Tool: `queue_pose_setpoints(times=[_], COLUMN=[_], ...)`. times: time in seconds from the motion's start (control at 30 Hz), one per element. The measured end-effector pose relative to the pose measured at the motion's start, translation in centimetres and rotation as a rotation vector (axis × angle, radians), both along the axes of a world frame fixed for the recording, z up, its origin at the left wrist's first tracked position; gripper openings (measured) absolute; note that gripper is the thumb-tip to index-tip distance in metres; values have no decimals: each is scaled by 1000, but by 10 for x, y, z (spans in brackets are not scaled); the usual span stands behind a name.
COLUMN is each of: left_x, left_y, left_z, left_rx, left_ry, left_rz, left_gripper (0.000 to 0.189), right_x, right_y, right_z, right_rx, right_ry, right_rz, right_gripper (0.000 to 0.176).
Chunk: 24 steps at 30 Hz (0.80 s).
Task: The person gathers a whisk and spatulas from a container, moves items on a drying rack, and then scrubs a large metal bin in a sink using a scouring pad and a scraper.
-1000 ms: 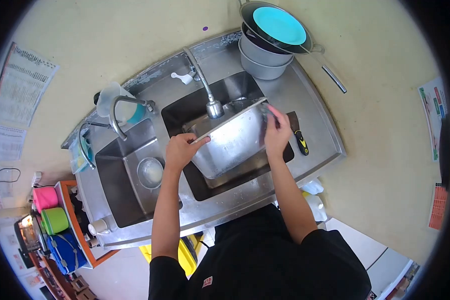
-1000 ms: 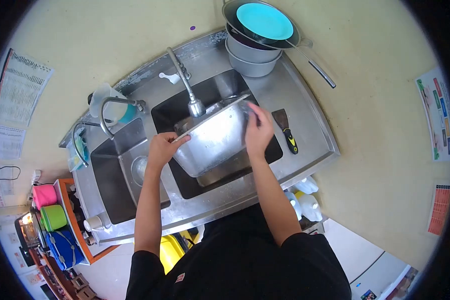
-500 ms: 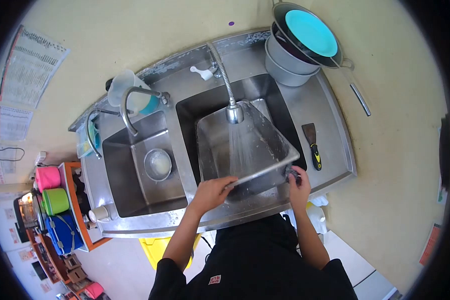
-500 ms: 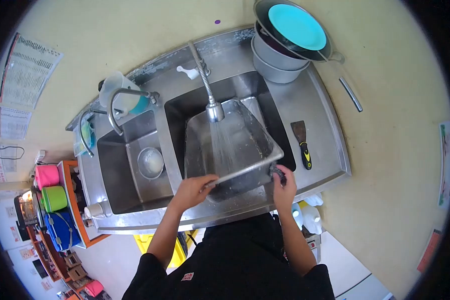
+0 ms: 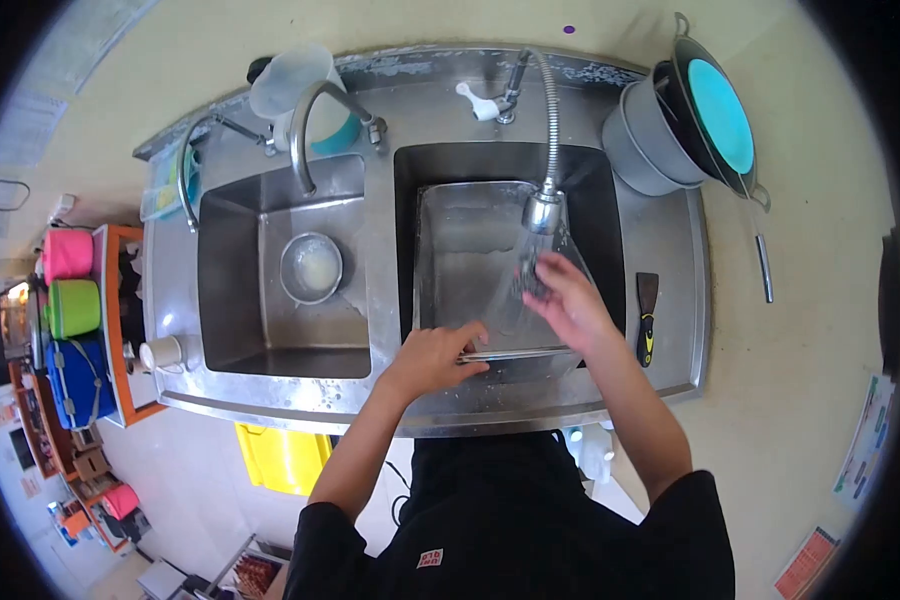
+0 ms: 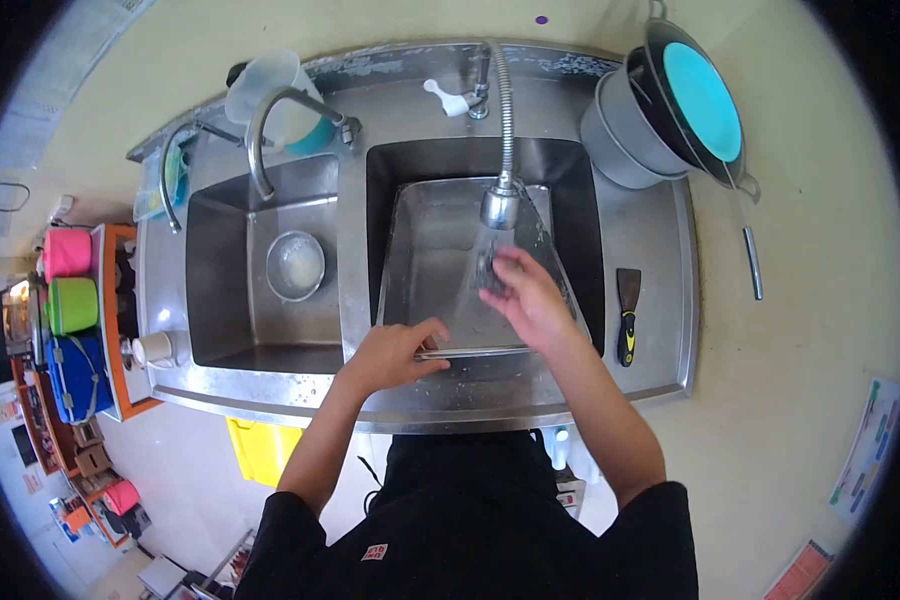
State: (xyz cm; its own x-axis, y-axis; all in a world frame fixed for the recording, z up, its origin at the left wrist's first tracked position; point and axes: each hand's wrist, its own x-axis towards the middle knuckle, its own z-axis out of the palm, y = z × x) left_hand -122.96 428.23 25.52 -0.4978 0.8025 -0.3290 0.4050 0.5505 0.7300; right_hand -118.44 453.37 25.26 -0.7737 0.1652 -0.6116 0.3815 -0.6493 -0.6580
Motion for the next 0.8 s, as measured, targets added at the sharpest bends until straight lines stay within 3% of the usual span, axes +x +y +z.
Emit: queue_pose_setpoints(times=[0.07, 0.1, 0.2, 0.27, 0.37, 0.5, 0.57, 0.67, 0.73, 0.77, 0.8], left_x=[-8, -12, -18, -18, -19, -24, -22, -25, -25, -27, -30], left_y=[1, 0, -4, -5, -4, -5, -4, -5, -4, -3, -1], left_z=[-5, -7, -16, -21, -24, -27, -29, -32, -31, -31, -31], left_rx=[-66, -114, -159, -170, -174, -122, -100, -87, -58, -69, -79], left_ry=[3, 25, 52, 21, -40, -112, -142, -149, -175, -188, -201], left_rz=[-69, -120, -202, -215, -226, -230, -234, -217, -228, -245, -257], left_gripper=[27, 26, 25, 23, 22, 21, 19, 16, 15, 15, 15], right_x=[-33, -42, -47, 0, -5, -64, -98, -90, -56, -9, -2], right_y=[5, 7, 31, 58, 19, 67, 76, 54, 65, 84, 87], right_z=[-7, -8, -62, -159, -136, -237, -297, -266, -221, -211, -207], right_rx=[-33, 95, 1193, 1314, 1244, 1512, 1876, 1833, 1362, 1453, 1451], right_ry=[19, -23, 279, 361, 260, 177, 1, -36, 100, 199, 140], right_rz=[30, 101, 1037, 1487, 1826, 1949, 1885, 1979, 2172, 1849, 1807], right_gripper=[23, 24, 19, 24, 23, 18, 17, 19, 21, 21, 20])
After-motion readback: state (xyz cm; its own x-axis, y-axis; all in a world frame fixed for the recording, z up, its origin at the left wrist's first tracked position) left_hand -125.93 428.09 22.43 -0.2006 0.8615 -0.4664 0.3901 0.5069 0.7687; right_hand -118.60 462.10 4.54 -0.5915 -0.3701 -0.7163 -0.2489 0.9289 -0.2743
